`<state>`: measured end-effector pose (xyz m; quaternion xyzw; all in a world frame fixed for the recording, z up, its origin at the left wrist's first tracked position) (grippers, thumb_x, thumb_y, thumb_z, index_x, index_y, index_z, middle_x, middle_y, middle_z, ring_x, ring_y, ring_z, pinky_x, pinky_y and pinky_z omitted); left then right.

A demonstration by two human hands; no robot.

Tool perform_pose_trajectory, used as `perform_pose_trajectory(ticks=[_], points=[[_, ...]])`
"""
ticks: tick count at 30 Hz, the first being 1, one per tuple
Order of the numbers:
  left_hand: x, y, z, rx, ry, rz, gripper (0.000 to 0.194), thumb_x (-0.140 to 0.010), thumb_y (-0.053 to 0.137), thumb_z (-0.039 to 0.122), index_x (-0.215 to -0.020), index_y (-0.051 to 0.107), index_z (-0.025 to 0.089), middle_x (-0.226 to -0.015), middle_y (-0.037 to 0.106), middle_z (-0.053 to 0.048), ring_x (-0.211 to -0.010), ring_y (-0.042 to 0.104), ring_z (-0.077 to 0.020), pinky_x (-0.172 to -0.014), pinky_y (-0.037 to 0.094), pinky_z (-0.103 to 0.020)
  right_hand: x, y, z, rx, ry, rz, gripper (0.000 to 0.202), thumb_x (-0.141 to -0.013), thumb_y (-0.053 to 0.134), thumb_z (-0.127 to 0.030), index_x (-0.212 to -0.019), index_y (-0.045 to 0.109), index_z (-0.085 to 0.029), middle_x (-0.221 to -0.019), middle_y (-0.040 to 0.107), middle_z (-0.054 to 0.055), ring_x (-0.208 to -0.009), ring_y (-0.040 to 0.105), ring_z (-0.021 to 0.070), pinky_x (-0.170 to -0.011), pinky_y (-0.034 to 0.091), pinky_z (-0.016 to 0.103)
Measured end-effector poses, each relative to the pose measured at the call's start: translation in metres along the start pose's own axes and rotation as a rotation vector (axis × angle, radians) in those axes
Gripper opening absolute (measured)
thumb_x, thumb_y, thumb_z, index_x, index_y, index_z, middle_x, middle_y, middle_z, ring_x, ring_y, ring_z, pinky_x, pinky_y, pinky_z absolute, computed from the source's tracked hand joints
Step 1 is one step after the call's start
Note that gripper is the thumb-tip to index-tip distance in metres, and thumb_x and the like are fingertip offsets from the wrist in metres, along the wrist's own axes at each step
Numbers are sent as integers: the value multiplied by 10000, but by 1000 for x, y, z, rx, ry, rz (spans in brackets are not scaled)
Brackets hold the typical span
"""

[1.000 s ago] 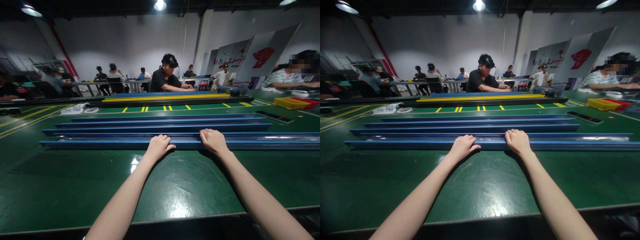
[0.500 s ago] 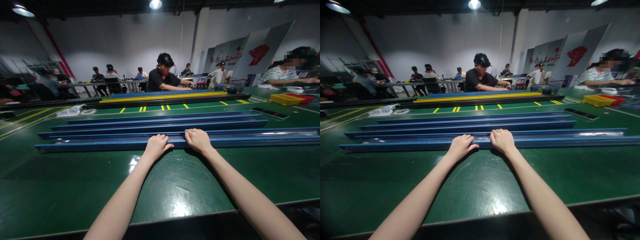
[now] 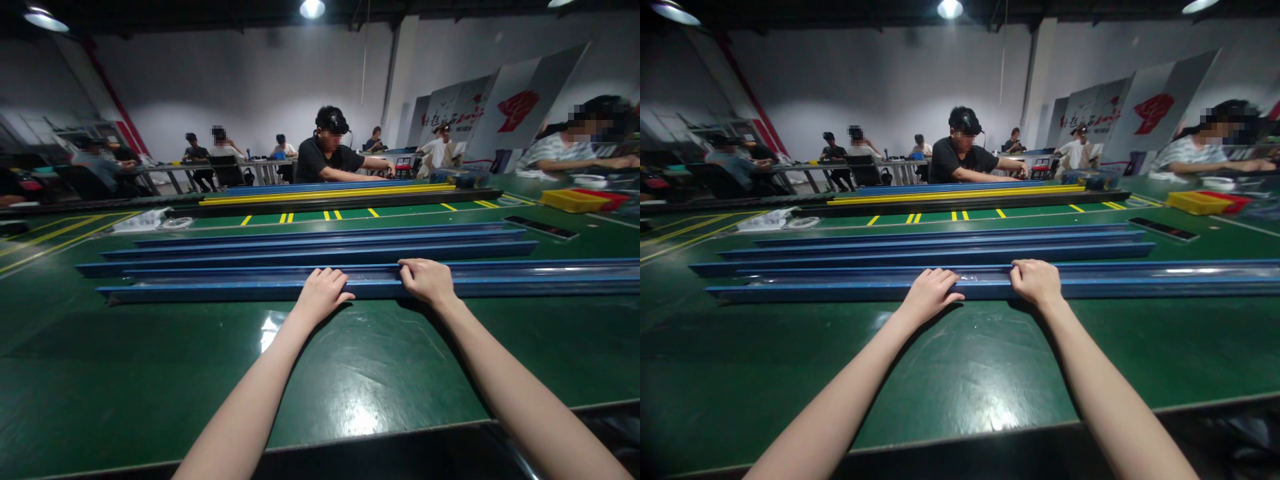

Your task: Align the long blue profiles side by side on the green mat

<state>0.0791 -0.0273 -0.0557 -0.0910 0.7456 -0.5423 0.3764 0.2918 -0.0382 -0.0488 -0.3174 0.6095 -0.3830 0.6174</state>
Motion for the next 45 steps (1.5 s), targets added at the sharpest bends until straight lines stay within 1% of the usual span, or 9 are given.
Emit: perform_pose_trajectory(ticks=[6,17,22,33,38,42,45], points=[[0,1,0,21,-14,-20,290,-804,484,425,-955,527,181,-940,608,-27,-872,509,-167,-713,333,-271,0,0,2,-8,-1,-1,372,-771,334,-289,-923,665,-216,-923,674,26,-842,611,165,-625,429,247],[0,0,-1,31,-55,-72,266,-829,435,429,-879,540,190,-875,625,-23,-834,514,-165,-697,330,-272,-2,3,6,-20,-64,-108,396,-747,348,-297,-1019,625,-219,-1013,645,27,-888,586,178,-695,425,261],[-1,0,-1,4,-64,-109,262,-834,425,430,-839,532,190,-838,626,-27,-812,525,-164,-682,328,-269,-2,4,6,-21,-83,-117,402,-753,334,-288,-1026,622,-218,-1025,640,28,-906,581,175,-714,422,256],[-4,-3,-1,-2,-87,-166,267,-836,415,435,-817,526,192,-828,630,-26,-806,541,-171,-670,355,-264,-3,5,7,-13,-78,-129,398,-752,339,-274,-1035,614,-221,-1037,635,22,-918,576,171,-721,423,255],[-3,-2,-1,5,-93,-152,262,-830,425,438,-836,512,191,-832,624,-35,-813,550,-178,-667,369,-262,-3,4,7,-15,-74,-135,404,-752,333,-271,-1033,617,-212,-1039,634,28,-910,580,178,-718,426,261],[-3,-2,-1,4,-139,-126,302,-812,446,460,-907,483,177,-812,613,-53,-789,561,-183,-670,377,-267,-3,3,6,-15,-77,-127,396,-752,339,-270,-1026,620,-220,-1029,638,24,-906,580,175,-719,424,259],[-3,-3,-2,-1,-153,-124,317,-804,452,471,-900,481,171,-795,608,-57,-780,565,-188,-664,381,-269,-3,3,6,-9,-77,-129,393,-751,341,-270,-1024,620,-224,-1021,641,21,-903,581,172,-707,424,253]])
Point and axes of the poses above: each hand's wrist, its own x-axis away from the middle knuckle, its own y-axis out of the palm, z = x × y, the point moved 4 cm from there along -x, towards the middle knuckle
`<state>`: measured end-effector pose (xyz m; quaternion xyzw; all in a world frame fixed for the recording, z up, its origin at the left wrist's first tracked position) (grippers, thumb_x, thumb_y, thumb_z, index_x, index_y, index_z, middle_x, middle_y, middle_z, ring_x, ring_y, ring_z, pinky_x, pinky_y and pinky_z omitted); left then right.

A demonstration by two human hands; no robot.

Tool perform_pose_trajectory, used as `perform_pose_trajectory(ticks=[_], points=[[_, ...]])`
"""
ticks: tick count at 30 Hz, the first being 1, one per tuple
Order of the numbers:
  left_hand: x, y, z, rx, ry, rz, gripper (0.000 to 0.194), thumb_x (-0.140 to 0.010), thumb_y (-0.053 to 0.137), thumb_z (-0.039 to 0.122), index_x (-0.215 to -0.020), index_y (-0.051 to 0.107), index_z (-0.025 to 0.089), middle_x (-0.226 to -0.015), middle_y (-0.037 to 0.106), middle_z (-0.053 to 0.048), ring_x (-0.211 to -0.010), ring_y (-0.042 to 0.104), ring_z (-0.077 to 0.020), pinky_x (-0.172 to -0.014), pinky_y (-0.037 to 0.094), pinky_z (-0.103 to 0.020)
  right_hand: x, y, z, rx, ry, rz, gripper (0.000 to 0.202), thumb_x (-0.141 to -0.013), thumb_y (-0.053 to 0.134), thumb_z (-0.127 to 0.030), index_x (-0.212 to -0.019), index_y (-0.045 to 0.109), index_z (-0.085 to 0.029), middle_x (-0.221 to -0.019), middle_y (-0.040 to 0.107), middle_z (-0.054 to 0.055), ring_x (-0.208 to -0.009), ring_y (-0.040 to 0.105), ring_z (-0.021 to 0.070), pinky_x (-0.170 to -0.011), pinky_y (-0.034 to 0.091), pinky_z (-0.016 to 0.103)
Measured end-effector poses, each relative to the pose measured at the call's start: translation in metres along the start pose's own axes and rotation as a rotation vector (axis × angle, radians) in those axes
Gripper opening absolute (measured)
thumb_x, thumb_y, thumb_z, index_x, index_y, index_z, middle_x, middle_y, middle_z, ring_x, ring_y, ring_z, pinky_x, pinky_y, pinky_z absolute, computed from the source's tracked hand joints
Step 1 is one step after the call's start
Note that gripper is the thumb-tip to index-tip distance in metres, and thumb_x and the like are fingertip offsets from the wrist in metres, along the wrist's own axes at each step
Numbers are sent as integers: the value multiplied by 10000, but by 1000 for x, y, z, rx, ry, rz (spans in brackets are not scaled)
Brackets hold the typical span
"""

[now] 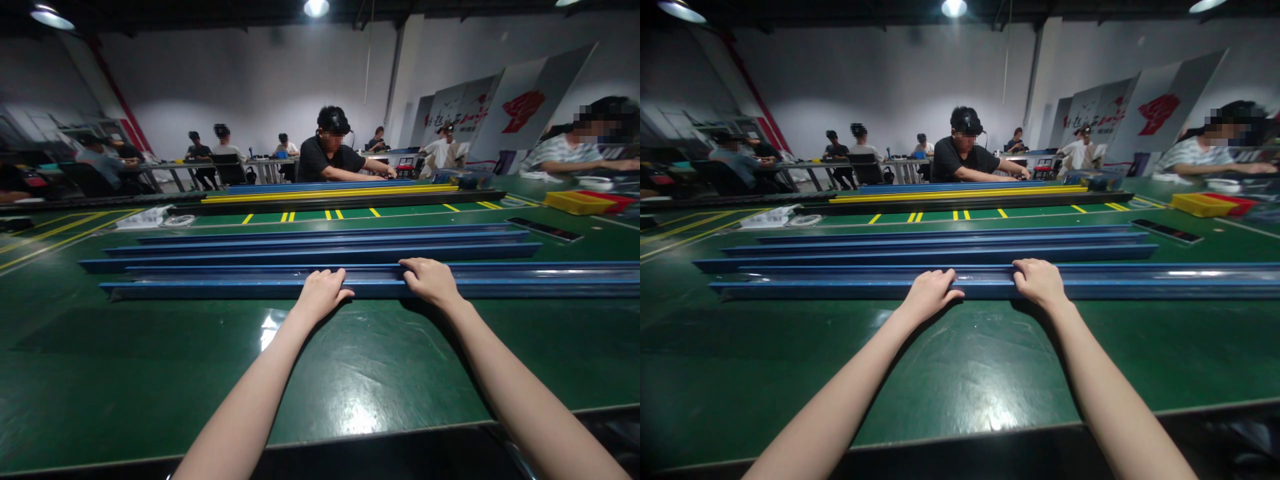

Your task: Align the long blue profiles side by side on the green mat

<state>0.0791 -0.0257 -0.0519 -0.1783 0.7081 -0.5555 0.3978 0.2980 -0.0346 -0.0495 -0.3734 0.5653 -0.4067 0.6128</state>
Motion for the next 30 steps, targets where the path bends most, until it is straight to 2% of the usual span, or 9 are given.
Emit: perform_pose_trajectory(ticks=[6,13,17,24,27,30], points=[[0,-1,-2,42,-22,18,302,-781,486,477,-827,502,179,-785,599,-39,-746,554,-177,-648,388,-266,0,1,1,-8,-21,-9,405,-748,335,-263,-1038,612,-207,-1043,632,31,-915,575,176,-725,423,257],[-2,-3,-4,120,-35,74,277,-719,577,462,-726,528,189,-796,587,-21,-817,508,-172,-664,396,-264,1,1,1,-8,-42,0,400,-751,338,-254,-1044,607,-207,-1040,633,27,-916,573,175,-744,416,257],[-3,-5,-4,124,-53,56,287,-709,583,472,-679,533,191,-745,587,-12,-773,514,-166,-645,391,-264,0,1,1,-4,-36,1,396,-754,336,-255,-1038,609,-210,-1033,636,22,-912,572,173,-736,413,252],[-3,-5,-5,149,-82,66,274,-696,604,457,-685,533,193,-747,589,-1,-758,527,-158,-616,388,-250,-1,-1,-5,34,-50,-22,376,-797,306,-285,-987,613,-181,-1005,635,54,-858,568,179,-719,384,274],[-3,-4,-5,152,-94,69,269,-693,609,452,-689,533,194,-750,591,1,-756,527,-158,-603,390,-246,-1,-5,-9,34,-106,34,373,-822,299,-308,-974,601,-151,-980,629,84,-888,540,199,-776,351,311],[-3,-4,-5,148,-97,67,268,-695,605,454,-698,534,196,-754,591,0,-759,525,-160,-598,392,-246,0,-13,-16,-90,-168,118,338,-832,322,-326,-972,577,-153,-984,617,82,-935,504,205,-814,327,332]])
Point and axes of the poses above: each hand's wrist, its own x-axis away from the middle knuckle, its own y-axis out of the palm, z = x × y, the point moved 4 cm from there along -x, towards the middle knuckle
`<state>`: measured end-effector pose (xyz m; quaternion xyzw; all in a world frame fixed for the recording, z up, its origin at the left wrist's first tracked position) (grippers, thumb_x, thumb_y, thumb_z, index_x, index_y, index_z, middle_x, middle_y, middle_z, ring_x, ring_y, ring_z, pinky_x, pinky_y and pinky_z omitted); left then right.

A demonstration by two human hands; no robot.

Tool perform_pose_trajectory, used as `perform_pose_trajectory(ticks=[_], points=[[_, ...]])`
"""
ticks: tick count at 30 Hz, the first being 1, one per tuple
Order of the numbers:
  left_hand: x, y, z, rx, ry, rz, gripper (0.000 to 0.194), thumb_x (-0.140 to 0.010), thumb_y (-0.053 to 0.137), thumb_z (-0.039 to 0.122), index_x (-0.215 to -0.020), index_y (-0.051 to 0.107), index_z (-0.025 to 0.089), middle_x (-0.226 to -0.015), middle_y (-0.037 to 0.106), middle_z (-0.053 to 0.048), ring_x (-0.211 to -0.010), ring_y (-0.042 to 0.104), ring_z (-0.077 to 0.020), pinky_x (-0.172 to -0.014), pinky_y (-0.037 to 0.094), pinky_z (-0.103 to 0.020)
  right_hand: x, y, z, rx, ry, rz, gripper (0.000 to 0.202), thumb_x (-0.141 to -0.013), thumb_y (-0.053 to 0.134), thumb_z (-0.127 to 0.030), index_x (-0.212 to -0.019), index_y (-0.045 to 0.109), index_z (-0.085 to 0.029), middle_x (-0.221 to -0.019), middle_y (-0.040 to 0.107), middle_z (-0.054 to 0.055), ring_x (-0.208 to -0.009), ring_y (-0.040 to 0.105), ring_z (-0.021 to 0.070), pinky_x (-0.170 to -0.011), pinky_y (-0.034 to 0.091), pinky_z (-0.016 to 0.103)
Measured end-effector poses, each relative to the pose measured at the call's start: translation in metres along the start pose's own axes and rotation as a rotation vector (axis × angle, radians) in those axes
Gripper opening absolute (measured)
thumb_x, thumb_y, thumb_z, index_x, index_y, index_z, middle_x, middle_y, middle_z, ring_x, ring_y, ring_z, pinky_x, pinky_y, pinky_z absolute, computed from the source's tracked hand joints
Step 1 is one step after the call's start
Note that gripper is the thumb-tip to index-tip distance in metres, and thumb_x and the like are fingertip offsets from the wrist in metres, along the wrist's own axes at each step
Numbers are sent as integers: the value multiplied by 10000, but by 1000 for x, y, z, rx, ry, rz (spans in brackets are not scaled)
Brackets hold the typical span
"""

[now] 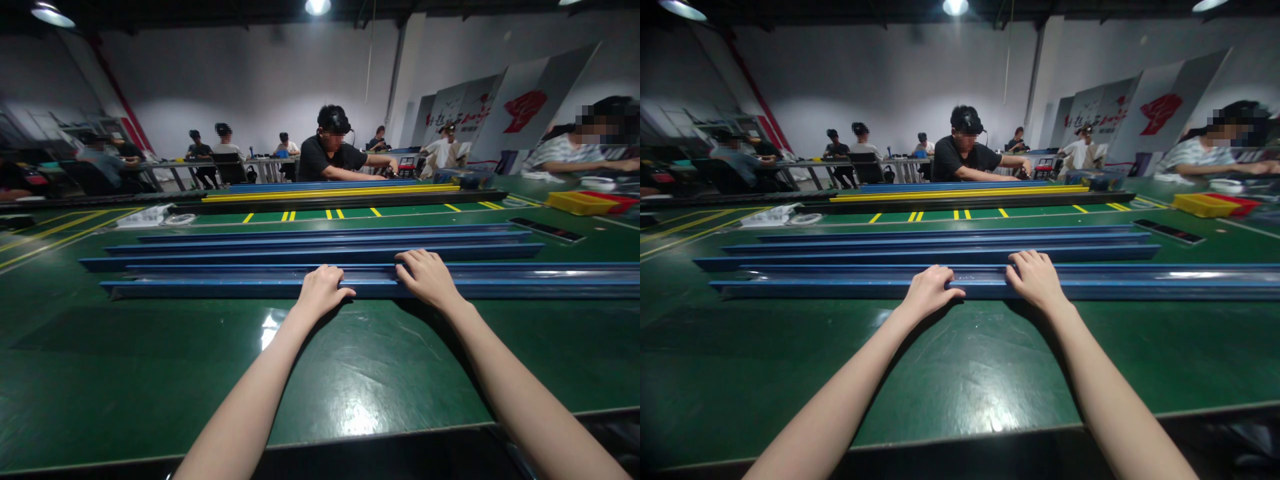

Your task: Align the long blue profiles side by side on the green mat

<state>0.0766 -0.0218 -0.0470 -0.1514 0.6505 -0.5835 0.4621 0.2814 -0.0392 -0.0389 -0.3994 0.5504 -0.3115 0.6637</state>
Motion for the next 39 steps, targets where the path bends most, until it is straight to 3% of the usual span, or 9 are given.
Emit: perform_pose_trajectory(ticks=[4,7,17,22,27,30,39], points=[[0,1,0,-9,-10,-10,273,-695,604,459,-726,540,196,-757,587,-3,-765,525,-163,-607,395,-248,0,-4,-17,-264,-166,-4,280,-830,372,-371,-845,582,-186,-991,599,56,-948,491,176,-824,337,318],[0,1,0,-12,-18,-33,281,-697,600,464,-748,543,193,-768,583,-8,-776,523,-162,-617,395,-247,1,-3,-25,-326,-253,-11,277,-775,467,-432,-723,588,-189,-1033,573,66,-981,478,196,-831,346,343],[0,2,0,-18,-14,-25,297,-702,588,479,-753,537,191,-773,582,-9,-780,520,-163,-607,389,-242,2,-1,-25,-371,-319,6,279,-786,471,-408,-697,625,-192,-1051,561,82,-974,490,212,-824,378,382],[1,1,0,-25,-3,-7,289,-702,594,469,-748,536,190,-757,580,-5,-772,521,-161,-597,386,-241,2,-2,-25,-323,-306,14,311,-774,478,-439,-687,645,-192,-1074,560,84,-981,490,219,-815,373,377],[2,2,0,-38,7,3,282,-704,594,465,-756,533,194,-751,577,0,-772,517,-158,-601,385,-241,2,1,-32,-182,-265,10,432,-796,414,-482,-1081,567,-195,-1143,544,89,-1023,469,213,-831,340,357],[2,2,1,-51,20,6,279,-713,583,465,-760,529,195,-755,580,1,-779,514,-159,-605,386,-241,0,5,-38,-109,-202,23,470,-854,299,-445,-1186,481,-165,-1188,527,88,-1061,452,189,-863,304,331],[6,4,4,-150,102,-1,305,-794,463,479,-797,540,184,-849,585,-25,-817,513,-169,-653,388,-261,-8,14,-42,49,-69,-81,461,-873,221,-431,-1070,550,-174,-1008,624,80,-928,529,170,-776,296,295]])
Point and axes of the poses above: each hand's wrist, its own x-axis away from the middle knuckle, its own y-axis out of the palm, z = x × y, the point moved 4 cm from there along -x, towards the middle knuckle
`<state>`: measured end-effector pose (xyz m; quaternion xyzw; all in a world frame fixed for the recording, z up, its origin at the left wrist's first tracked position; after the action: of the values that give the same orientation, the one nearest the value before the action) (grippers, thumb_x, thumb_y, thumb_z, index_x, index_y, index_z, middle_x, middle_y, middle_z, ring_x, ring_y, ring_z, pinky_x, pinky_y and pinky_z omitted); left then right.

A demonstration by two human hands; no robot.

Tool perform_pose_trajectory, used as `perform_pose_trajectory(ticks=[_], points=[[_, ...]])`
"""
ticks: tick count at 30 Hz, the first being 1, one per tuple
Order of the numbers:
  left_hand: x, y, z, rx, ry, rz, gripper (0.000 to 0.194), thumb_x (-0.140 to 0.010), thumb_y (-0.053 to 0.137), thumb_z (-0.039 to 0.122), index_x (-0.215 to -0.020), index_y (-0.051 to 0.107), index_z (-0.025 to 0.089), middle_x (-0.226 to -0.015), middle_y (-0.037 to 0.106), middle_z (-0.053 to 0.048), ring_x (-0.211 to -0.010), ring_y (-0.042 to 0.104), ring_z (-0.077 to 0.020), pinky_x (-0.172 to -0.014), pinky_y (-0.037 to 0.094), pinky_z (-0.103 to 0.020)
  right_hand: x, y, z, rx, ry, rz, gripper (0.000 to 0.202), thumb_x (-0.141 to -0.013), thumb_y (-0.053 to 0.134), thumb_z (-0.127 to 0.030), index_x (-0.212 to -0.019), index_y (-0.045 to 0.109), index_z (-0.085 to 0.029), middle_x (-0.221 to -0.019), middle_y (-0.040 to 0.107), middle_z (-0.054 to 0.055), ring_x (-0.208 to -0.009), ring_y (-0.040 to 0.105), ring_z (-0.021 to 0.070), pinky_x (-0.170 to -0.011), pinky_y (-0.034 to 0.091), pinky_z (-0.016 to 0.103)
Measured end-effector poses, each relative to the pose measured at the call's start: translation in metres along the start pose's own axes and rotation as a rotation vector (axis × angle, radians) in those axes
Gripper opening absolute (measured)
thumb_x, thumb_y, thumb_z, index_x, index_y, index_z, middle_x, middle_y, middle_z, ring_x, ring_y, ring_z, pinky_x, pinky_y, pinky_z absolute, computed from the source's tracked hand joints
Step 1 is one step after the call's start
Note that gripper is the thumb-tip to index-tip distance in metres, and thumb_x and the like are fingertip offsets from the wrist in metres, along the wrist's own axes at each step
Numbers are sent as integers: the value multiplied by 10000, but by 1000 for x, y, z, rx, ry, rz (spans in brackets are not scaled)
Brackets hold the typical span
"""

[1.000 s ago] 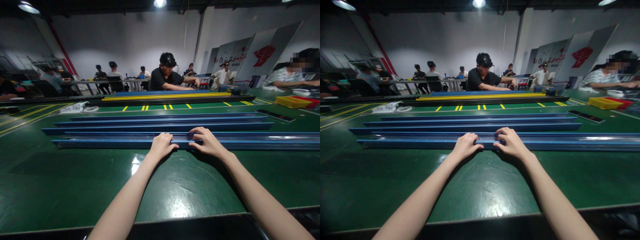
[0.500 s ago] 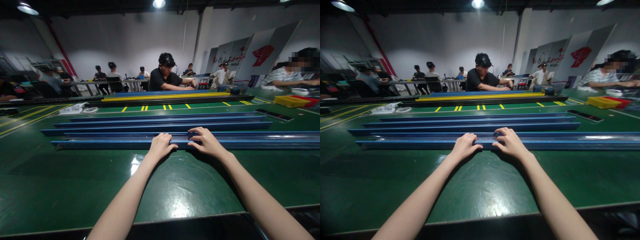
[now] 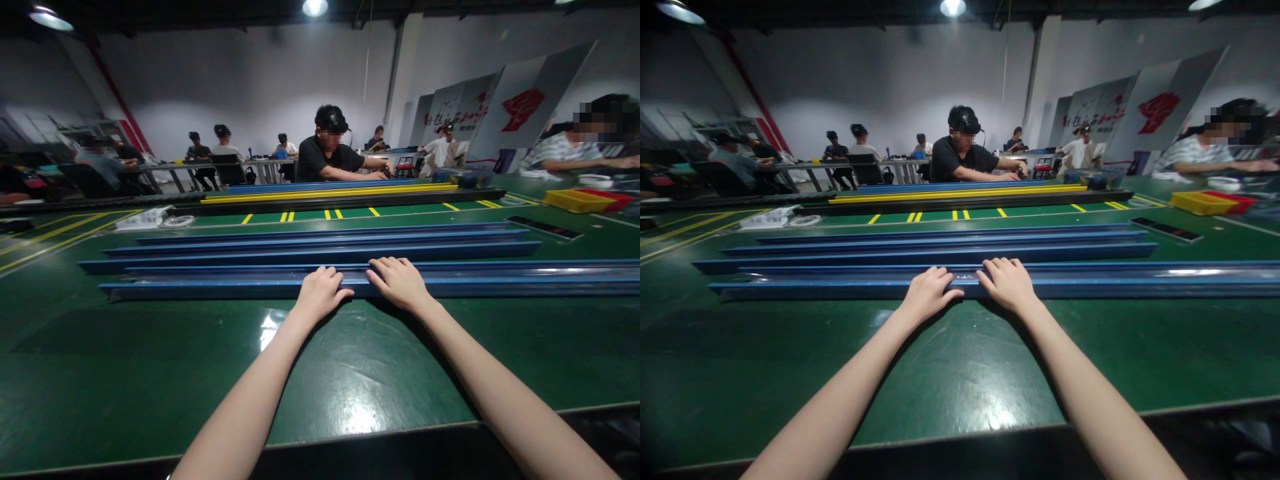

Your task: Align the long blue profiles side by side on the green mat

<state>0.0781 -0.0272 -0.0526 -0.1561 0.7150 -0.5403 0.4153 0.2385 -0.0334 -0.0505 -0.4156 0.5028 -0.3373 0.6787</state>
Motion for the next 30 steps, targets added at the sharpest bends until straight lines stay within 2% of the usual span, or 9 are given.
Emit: perform_pose_trajectory(ticks=[7,14,27,30], points=[[2,2,0,-29,12,6,328,-805,426,498,-841,525,187,-857,587,-23,-795,531,-169,-640,370,-270,-2,-2,0,-4,50,24,399,-863,249,-289,-1044,584,-171,-1021,635,54,-895,548,149,-736,299,285],[1,1,-2,-24,11,13,360,-765,464,530,-835,521,181,-860,586,-35,-802,529,-174,-644,360,-268,-5,-4,3,5,84,18,384,-823,288,-264,-988,627,-191,-990,652,44,-872,569,150,-730,320,286],[1,-1,-2,-15,10,-21,368,-756,477,533,-825,533,176,-849,595,-39,-798,538,-176,-644,348,-272,11,-6,51,171,209,-35,394,-770,320,-286,-969,650,-202,-839,683,66,-753,607,184,-665,338,292],[0,-1,-2,-23,17,-24,373,-747,485,538,-820,536,176,-852,591,-40,-803,533,-178,-646,345,-273,14,-6,55,182,228,-31,389,-775,316,-284,-954,652,-202,-797,682,63,-730,601,180,-661,327,287]])
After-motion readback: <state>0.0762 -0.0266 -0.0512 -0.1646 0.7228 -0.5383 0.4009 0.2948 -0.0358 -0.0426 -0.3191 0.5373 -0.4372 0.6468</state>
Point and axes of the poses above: each hand's wrist, its own x-axis away from the middle knuckle, its own y-axis out of the palm, z = x × y, the point moved 4 cm from there along -x, towards the middle knuckle
